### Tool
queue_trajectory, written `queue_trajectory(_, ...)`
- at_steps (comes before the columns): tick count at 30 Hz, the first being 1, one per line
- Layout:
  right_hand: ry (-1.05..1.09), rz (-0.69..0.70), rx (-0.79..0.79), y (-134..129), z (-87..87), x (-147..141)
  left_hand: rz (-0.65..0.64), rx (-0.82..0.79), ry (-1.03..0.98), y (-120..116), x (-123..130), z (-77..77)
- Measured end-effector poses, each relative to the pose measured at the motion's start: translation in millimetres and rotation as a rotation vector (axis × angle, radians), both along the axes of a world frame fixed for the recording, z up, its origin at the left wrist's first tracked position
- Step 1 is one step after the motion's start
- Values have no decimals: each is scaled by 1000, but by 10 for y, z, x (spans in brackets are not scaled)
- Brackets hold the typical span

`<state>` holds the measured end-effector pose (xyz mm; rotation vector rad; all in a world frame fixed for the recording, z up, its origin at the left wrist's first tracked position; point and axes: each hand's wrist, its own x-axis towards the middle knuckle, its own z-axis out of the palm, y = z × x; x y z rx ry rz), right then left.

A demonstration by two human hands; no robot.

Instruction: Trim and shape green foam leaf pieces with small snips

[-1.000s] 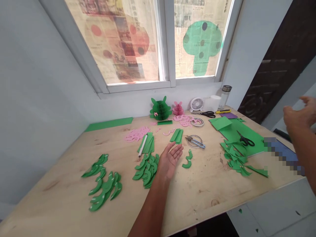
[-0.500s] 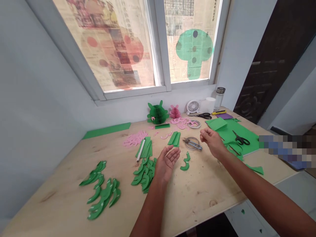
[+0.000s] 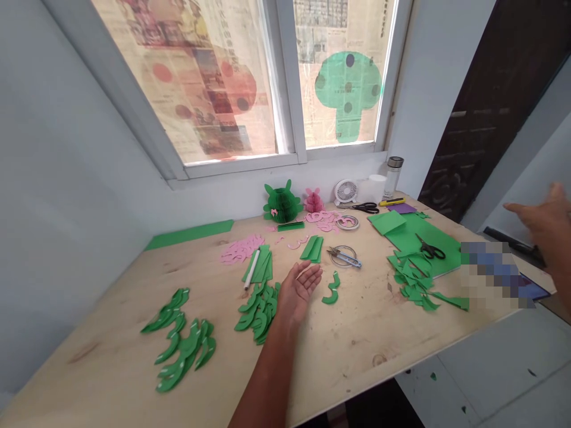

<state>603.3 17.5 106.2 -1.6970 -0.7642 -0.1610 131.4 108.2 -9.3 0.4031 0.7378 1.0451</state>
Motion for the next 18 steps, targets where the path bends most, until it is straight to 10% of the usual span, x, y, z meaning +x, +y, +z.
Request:
queue_trajectory(1, 7, -294, -15, -24, 2, 36, -1, 0, 2, 0, -1, 3)
queue_trajectory(3, 1, -392, -92, 3, -61, -43, -4, -2, 5, -2, 0, 9)
queue_trajectory(13, 624, 671, 26, 716, -704, -1963, -24, -22, 3, -6, 20, 13)
queue_trajectory(18, 872, 896, -56, 824, -777, -2802, 4, 8, 9, -28, 38, 11)
